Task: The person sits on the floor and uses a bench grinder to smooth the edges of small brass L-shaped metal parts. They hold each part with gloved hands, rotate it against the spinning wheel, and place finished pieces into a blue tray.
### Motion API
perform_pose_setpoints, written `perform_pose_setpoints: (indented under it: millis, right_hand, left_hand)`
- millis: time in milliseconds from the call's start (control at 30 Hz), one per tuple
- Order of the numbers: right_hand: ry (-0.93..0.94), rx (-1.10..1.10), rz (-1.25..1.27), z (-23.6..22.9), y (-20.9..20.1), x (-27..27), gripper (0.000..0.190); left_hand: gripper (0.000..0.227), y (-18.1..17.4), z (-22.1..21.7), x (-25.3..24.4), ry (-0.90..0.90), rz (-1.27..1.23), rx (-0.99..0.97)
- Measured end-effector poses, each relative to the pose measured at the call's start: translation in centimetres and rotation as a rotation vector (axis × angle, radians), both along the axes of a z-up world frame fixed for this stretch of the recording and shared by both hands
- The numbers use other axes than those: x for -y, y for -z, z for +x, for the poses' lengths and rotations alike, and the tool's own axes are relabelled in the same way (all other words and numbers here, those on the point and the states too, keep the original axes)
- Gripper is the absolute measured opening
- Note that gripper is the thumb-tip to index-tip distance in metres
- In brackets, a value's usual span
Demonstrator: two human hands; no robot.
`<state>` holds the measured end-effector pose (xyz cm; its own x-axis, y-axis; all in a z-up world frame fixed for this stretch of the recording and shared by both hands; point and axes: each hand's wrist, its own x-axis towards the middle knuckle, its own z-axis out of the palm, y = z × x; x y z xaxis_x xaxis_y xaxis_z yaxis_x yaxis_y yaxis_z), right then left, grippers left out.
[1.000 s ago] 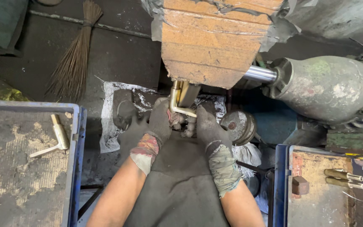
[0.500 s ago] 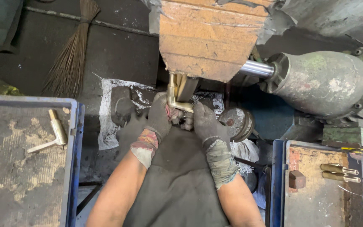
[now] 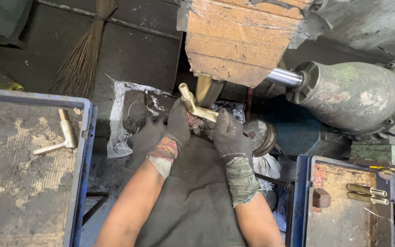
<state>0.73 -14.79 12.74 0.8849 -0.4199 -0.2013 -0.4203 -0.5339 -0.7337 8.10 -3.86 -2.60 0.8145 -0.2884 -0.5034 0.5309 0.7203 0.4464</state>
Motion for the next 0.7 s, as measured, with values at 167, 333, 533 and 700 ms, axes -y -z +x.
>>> perform_pose_setpoints:
  millis: [167,333,533,700]
  right_hand:
    - [-0.025,0.122,-0.324,0.1,2.1,0.3,0.037]
    - [0.003,0.062,0.043,0.9,3.1,0.0,0.038]
    - [0.013,-0.013,0.396,2.2,3.4,-1.0,0.042]
    - [0.003,-0.198,0.097,2.0,1.5,-1.3,0.049]
  left_hand:
    - [0.018,-1.8,0.0,0.2,-0.047,0.012,0.013]
    - [0.025,-2.3,0.0,-0.4,-0.025,0.049,0.006]
    - [0.025,-3.3,0.4,-1.5,0.009,0.064,-0.044]
    - [0.025,-2.6,0.9,-1.1,-0.020,0.121,-0.091]
